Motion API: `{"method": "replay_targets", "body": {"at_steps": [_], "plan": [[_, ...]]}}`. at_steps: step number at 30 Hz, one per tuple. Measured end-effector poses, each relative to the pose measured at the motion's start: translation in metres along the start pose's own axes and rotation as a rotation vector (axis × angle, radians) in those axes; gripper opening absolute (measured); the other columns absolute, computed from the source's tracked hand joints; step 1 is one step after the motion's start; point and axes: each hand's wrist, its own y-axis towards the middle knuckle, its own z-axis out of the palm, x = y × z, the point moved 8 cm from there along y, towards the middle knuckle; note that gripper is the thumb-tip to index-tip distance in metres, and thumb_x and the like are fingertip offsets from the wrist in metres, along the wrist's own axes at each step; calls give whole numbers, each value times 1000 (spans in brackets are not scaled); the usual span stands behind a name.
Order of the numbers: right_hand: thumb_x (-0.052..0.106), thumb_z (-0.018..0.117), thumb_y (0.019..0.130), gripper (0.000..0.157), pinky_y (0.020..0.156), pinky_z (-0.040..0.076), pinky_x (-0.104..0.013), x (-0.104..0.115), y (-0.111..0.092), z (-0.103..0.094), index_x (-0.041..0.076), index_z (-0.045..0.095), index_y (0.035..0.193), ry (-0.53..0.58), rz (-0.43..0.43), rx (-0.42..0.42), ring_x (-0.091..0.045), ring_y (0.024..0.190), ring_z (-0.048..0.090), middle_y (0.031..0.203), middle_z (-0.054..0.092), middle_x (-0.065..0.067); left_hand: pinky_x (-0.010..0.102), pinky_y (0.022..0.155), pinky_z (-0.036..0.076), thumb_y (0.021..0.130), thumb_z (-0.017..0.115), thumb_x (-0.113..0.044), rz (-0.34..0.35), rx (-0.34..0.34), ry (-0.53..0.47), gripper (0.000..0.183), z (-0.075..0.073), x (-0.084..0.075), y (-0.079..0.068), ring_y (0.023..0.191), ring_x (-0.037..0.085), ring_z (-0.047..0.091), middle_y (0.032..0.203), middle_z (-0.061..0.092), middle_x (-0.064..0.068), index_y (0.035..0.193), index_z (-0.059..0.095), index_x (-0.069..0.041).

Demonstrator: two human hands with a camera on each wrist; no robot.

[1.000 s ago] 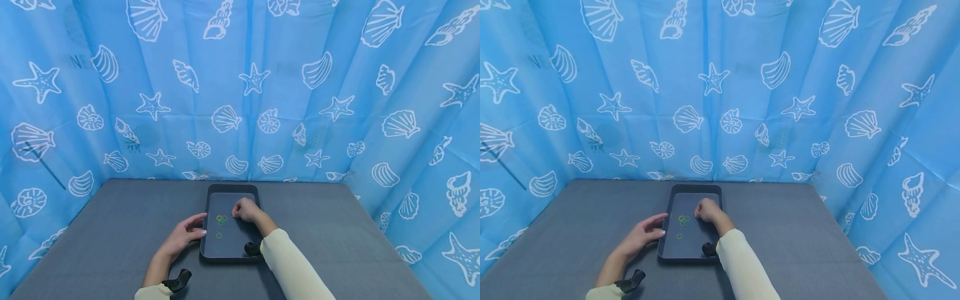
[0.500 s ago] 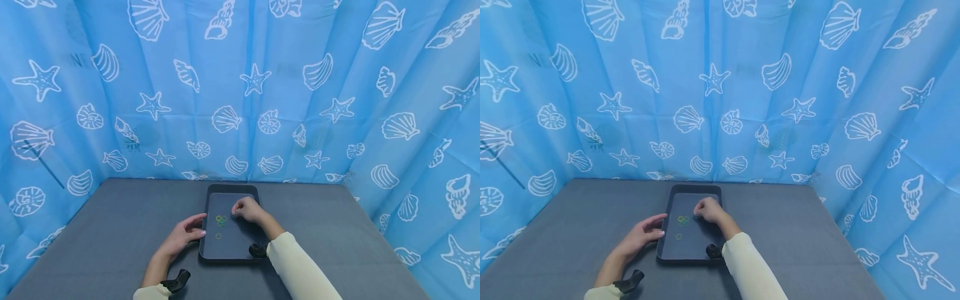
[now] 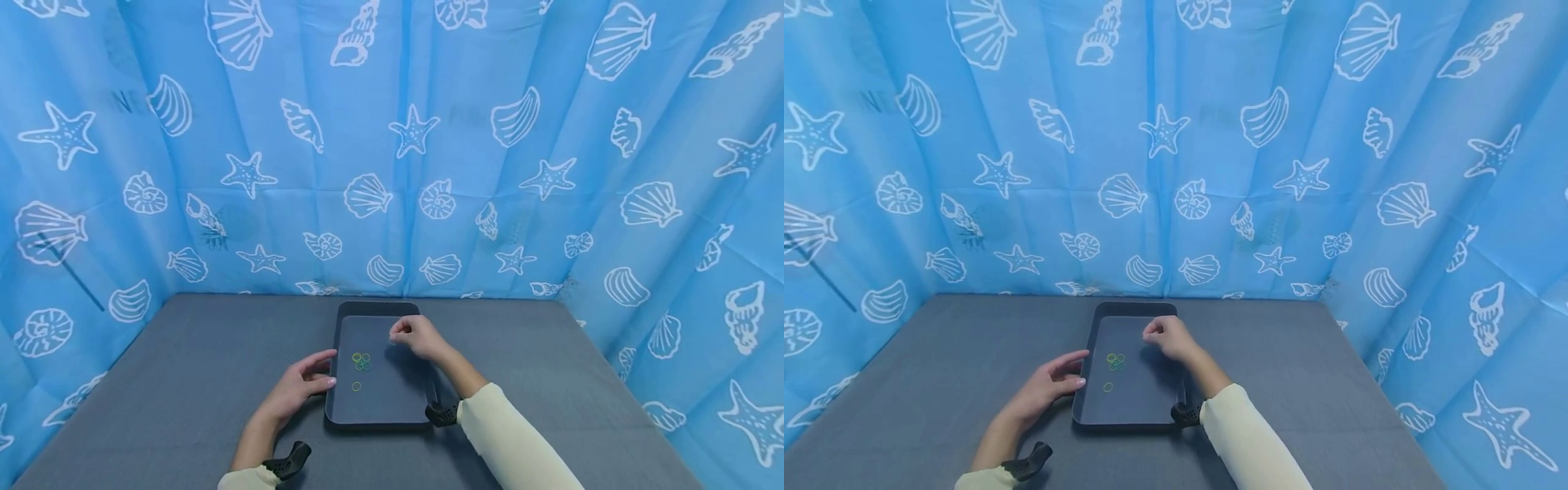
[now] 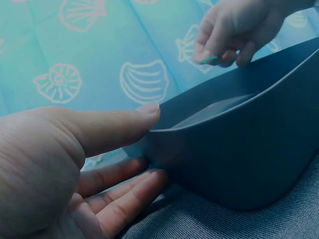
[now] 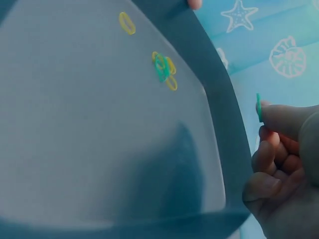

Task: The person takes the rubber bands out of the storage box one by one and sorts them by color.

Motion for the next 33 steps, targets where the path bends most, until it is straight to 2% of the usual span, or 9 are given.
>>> {"method": "replay_targets", "body": {"at_steps": [11,21,33], "plan": [[5,66,92,5,62,43,-30,-15,-19,-26,3,68,88,69,35,-152,-16,68,49,77,59,-2,46,90,50,91,70,-14,15,-6,7,54,0,-1,0,103,26,62,135,51,20,141,51,-9],[3,64,93,6,62,42,-30,-39,-35,-51,0,68,88,62,72,-288,-17,69,49,78,58,-4,47,90,50,91,69,-13,16,-8,9,53,0,-2,-1,104,26,61,134,51,20,141,51,-10],[2,66,91,5,64,43,-32,-63,-42,-61,0,67,86,-29,102,-335,-18,71,51,79,61,-5,50,91,48,91,69,-13,2,-27,22,52,1,-3,-4,105,26,61,134,52,18,140,52,-11]]}}
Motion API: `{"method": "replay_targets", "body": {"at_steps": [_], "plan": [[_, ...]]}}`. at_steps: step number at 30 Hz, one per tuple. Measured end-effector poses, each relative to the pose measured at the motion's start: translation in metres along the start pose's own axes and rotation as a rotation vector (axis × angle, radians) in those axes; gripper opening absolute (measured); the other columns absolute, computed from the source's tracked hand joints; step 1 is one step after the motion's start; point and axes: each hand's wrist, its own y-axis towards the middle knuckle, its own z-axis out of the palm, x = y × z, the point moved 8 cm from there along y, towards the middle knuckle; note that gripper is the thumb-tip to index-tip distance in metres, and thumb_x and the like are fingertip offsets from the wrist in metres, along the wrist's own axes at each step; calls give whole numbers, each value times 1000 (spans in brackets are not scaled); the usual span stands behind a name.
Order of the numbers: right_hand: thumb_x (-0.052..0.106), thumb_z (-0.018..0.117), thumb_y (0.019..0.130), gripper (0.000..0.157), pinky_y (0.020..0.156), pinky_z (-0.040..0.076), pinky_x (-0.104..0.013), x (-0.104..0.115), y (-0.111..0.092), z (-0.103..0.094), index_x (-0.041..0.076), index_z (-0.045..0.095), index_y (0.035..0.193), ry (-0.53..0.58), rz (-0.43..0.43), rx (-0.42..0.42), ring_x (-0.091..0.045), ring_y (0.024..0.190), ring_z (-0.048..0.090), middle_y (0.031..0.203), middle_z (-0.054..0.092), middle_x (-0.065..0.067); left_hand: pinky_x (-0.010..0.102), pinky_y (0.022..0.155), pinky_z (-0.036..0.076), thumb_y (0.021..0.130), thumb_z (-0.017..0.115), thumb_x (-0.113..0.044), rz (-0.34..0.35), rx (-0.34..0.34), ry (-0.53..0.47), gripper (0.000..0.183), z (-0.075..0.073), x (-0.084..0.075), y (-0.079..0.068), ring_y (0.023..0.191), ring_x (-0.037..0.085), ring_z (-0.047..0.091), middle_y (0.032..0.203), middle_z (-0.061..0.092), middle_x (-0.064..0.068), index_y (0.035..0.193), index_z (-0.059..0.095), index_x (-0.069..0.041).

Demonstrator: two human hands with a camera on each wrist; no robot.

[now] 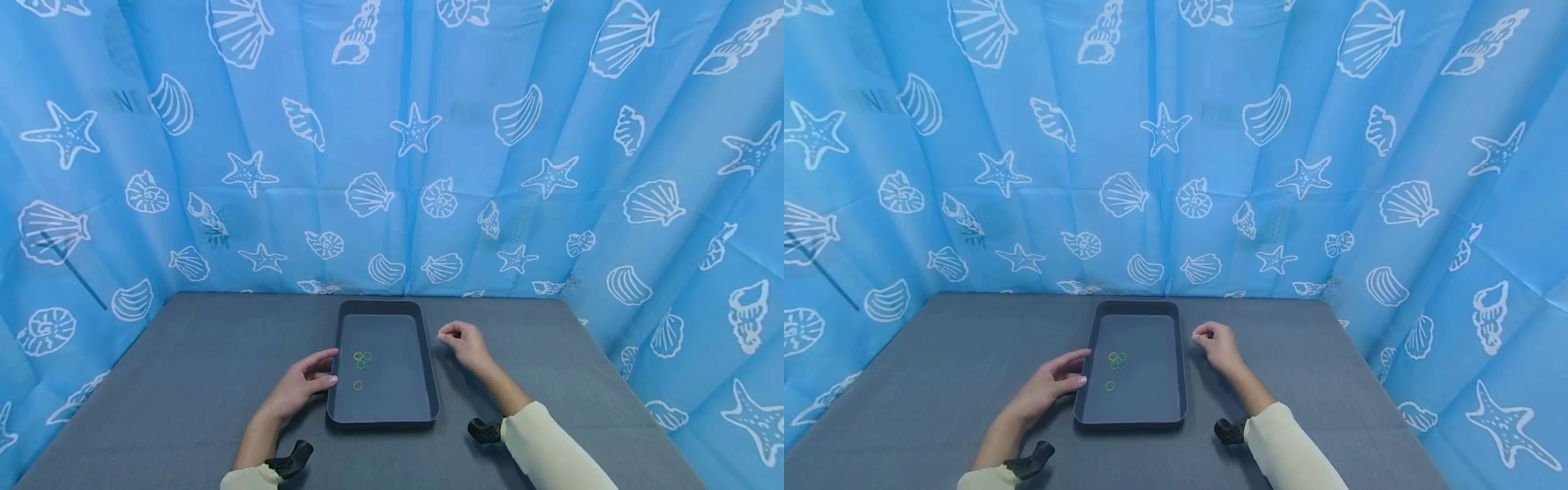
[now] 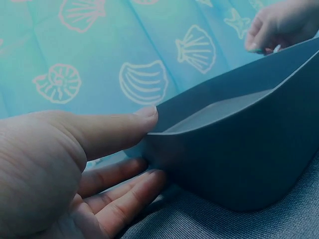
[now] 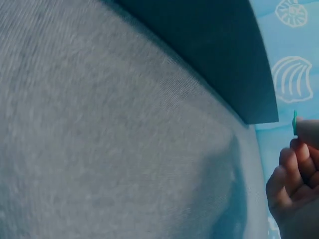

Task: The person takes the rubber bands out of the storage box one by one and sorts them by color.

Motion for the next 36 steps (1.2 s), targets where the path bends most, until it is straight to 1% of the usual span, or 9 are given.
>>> {"method": "replay_targets", "body": {"at_steps": [5,11,18,24,27,30,33,36], "plan": [[2,66,90,6,63,42,-32,-5,1,0,1,67,84,-57,10,-9,-17,68,50,77,61,-4,50,91,48,91,69,-13,-6,-1,-3,52,-1,0,0,105,26,61,135,52,19,140,52,-11],[1,66,90,6,62,43,-32,-14,4,1,1,67,84,-64,12,-8,-17,68,51,77,61,-4,49,92,48,92,68,-14,0,6,-4,51,-1,-1,1,106,26,61,136,51,19,140,52,-11],[1,66,90,5,63,43,-32,-29,10,4,1,67,85,-75,36,8,-17,68,50,77,61,-4,49,91,48,92,68,-15,2,14,-3,51,-1,1,2,106,27,60,136,50,19,140,52,-11],[3,67,90,5,64,44,-34,-35,17,5,2,67,85,-105,41,16,-17,69,53,78,62,-4,49,92,48,92,67,-15,8,14,-1,50,-3,1,3,107,27,59,136,50,19,140,52,-11],[4,67,90,6,65,45,-35,-38,20,6,1,68,85,-122,68,24,-17,70,54,78,63,-4,48,92,48,93,67,-15,6,18,-4,50,-3,2,4,107,27,60,135,51,19,140,51,-11],[6,67,90,7,66,46,-37,-41,22,7,2,69,85,-150,116,31,-18,71,55,80,65,-4,47,92,48,93,67,-15,0,20,-8,51,-2,2,3,106,27,60,135,51,20,141,51,-10],[8,67,91,8,67,46,-38,-41,24,7,3,70,85,-194,159,25,-19,71,56,81,65,-4,47,92,48,93,67,-16,-5,11,-5,50,-1,2,3,105,26,61,135,51,20,140,51,-10],[9,67,91,9,67,46,-39,-41,25,7,4,70,85,-244,181,8,-19,71,57,81,66,-4,47,92,48,93,68,-16,-7,2,1,50,-1,2,3,105,26,61,135,51,19,140,52,-11]]}}
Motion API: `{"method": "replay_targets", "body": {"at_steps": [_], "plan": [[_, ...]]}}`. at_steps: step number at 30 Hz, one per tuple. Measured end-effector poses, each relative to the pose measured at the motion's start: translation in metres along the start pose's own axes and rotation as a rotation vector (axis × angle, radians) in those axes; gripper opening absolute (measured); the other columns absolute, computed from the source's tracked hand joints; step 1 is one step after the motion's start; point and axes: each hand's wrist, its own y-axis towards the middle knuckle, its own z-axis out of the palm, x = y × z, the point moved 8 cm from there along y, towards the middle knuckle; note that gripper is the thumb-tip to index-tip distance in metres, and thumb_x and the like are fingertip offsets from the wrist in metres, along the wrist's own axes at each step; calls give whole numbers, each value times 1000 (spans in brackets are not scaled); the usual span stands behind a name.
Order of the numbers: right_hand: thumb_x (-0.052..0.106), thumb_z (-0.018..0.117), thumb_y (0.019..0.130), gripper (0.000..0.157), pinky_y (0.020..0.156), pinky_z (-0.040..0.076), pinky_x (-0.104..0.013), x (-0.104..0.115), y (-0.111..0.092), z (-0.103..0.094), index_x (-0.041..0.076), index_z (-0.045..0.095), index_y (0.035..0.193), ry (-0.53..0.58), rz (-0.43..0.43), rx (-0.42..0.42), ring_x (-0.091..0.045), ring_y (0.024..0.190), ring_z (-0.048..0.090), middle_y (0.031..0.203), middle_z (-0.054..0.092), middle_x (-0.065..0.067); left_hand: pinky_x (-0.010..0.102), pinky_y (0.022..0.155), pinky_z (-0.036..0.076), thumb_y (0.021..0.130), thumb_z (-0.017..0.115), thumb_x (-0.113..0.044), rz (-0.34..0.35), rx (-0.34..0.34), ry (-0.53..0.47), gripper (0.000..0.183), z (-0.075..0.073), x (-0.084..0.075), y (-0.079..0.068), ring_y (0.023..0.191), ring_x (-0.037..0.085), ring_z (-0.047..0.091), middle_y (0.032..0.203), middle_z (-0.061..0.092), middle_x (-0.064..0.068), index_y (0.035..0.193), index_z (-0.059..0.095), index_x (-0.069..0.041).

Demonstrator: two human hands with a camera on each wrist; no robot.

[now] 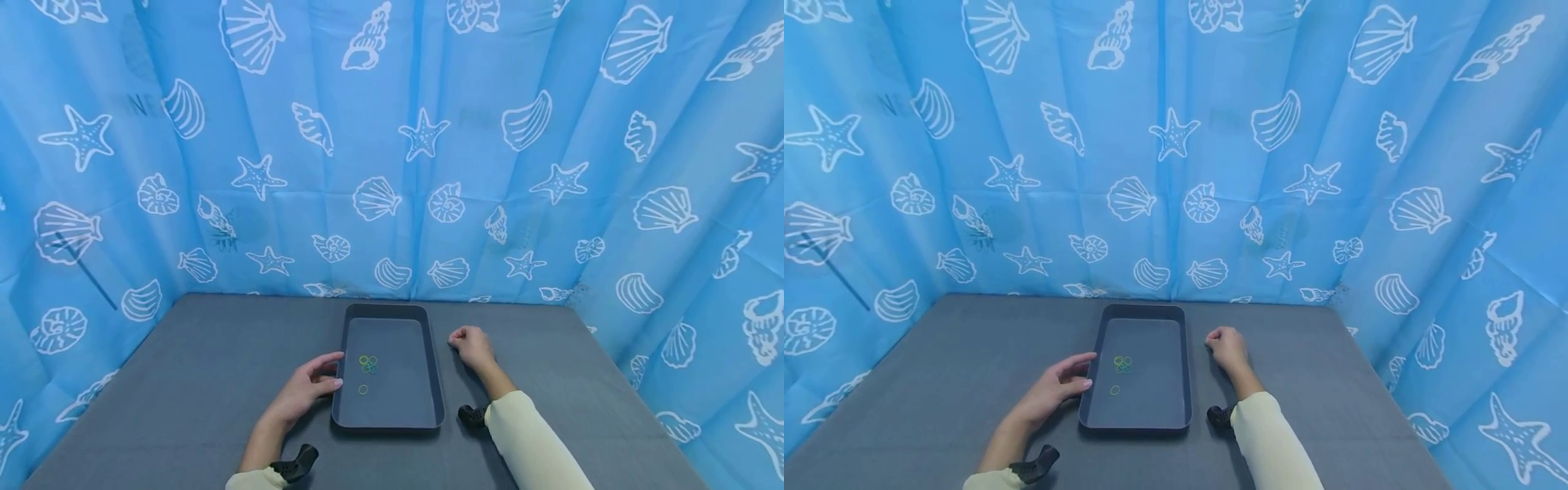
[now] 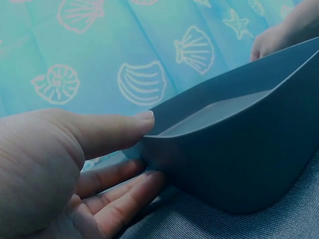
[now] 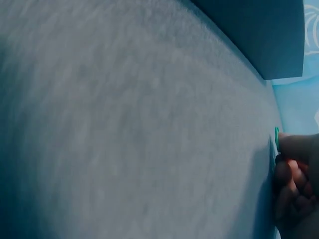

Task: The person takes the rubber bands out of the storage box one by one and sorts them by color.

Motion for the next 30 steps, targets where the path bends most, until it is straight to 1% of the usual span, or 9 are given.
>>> {"method": "replay_targets", "body": {"at_steps": [9,15,19,26,30], "plan": [[11,64,93,12,72,47,-42,-3,2,-2,6,71,84,-55,87,-35,-22,75,59,82,67,-5,47,91,49,92,68,-17,7,19,-8,52,3,-3,1,105,26,60,136,50,19,141,50,-10],[11,66,92,10,72,47,-42,-4,3,-3,5,70,84,-58,91,-56,-22,74,59,81,67,-5,47,91,49,92,68,-16,7,20,-11,51,3,-2,1,105,26,61,136,51,19,141,51,-10],[10,66,91,8,70,46,-42,-3,2,-5,4,69,87,-28,85,-67,-23,75,59,83,67,-6,46,91,49,92,68,-15,9,18,-10,51,2,-2,2,105,26,61,135,51,20,140,51,-9],[7,65,92,10,67,47,-40,1,0,-8,-1,70,90,82,73,-79,-26,77,59,86,67,-12,47,92,49,92,68,-16,13,12,-4,51,0,-1,1,105,26,61,135,51,20,140,52,-10],[8,66,92,10,67,46,-38,4,-4,-9,-1,69,90,127,75,-78,-25,77,58,86,67,-12,47,92,48,92,68,-16,10,13,-4,51,0,0,0,105,26,61,135,51,20,140,52,-10]]}}
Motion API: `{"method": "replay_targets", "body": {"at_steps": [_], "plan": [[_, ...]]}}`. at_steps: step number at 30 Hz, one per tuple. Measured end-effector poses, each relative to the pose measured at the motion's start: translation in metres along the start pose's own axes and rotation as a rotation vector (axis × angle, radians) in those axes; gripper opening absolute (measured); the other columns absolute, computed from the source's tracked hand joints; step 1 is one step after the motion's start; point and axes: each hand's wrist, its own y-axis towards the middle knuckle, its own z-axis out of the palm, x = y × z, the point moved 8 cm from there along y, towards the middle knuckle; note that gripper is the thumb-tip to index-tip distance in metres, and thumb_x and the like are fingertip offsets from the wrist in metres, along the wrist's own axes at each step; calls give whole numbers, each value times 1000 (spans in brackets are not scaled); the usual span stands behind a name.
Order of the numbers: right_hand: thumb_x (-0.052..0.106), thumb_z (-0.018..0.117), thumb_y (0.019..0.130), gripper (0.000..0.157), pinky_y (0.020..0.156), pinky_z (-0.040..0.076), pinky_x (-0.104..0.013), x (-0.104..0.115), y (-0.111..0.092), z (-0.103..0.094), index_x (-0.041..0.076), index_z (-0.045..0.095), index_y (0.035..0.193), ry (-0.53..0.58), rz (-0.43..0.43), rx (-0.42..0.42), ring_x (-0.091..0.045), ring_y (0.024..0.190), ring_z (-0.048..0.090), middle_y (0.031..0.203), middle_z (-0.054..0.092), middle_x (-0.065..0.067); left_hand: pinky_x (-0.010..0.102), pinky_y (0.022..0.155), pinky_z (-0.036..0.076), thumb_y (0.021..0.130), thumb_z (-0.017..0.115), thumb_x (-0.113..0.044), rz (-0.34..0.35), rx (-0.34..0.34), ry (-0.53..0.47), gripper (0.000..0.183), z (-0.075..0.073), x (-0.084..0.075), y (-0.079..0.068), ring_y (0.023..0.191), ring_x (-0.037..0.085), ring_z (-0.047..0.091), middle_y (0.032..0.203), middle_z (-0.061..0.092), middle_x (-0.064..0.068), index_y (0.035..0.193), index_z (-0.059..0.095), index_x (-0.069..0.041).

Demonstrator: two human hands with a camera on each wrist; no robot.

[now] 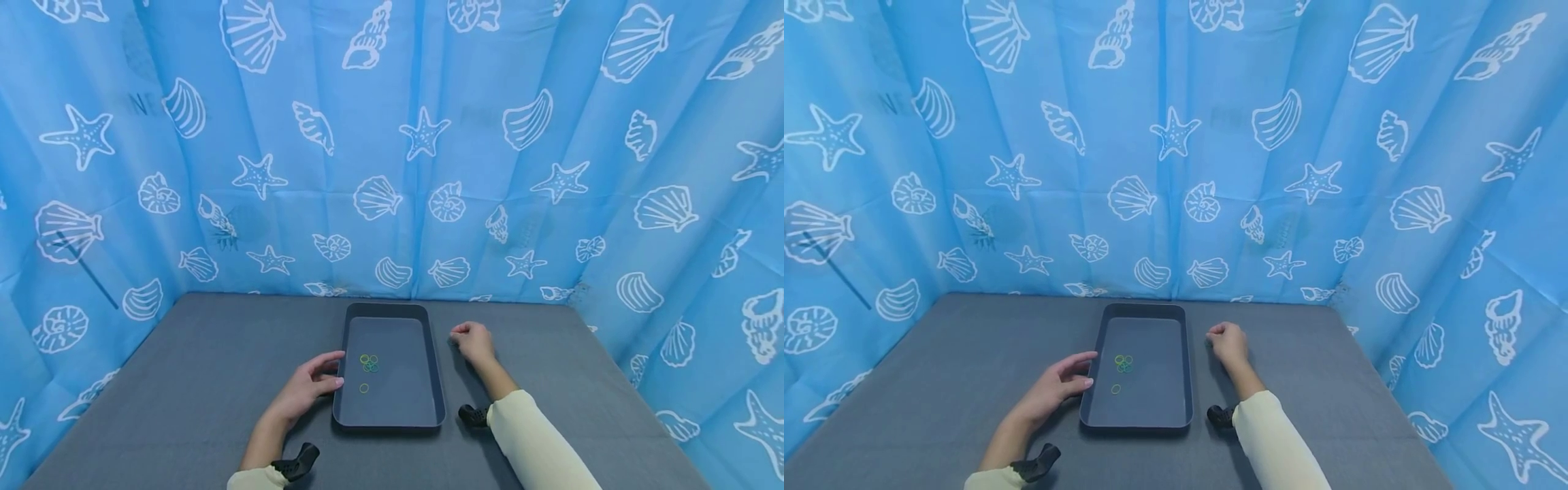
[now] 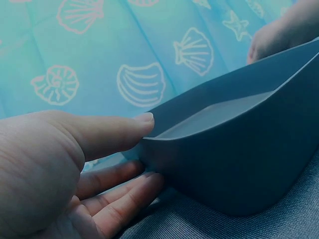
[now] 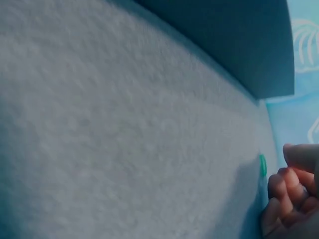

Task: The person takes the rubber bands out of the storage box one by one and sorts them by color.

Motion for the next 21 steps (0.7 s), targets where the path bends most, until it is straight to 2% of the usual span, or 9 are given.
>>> {"method": "replay_targets", "body": {"at_steps": [9,21], "plan": [[8,67,91,9,63,46,-34,10,-9,0,-1,68,92,57,-21,13,-22,73,57,84,65,-9,45,90,50,92,68,-16,9,4,-3,51,-1,1,0,105,27,61,135,51,20,140,51,-9],[14,68,91,13,65,50,-33,29,-23,-2,1,68,93,91,-10,86,-20,74,59,87,65,-9,46,91,49,92,68,-16,14,8,-6,51,-1,3,1,106,27,61,135,51,20,140,51,-10]]}}
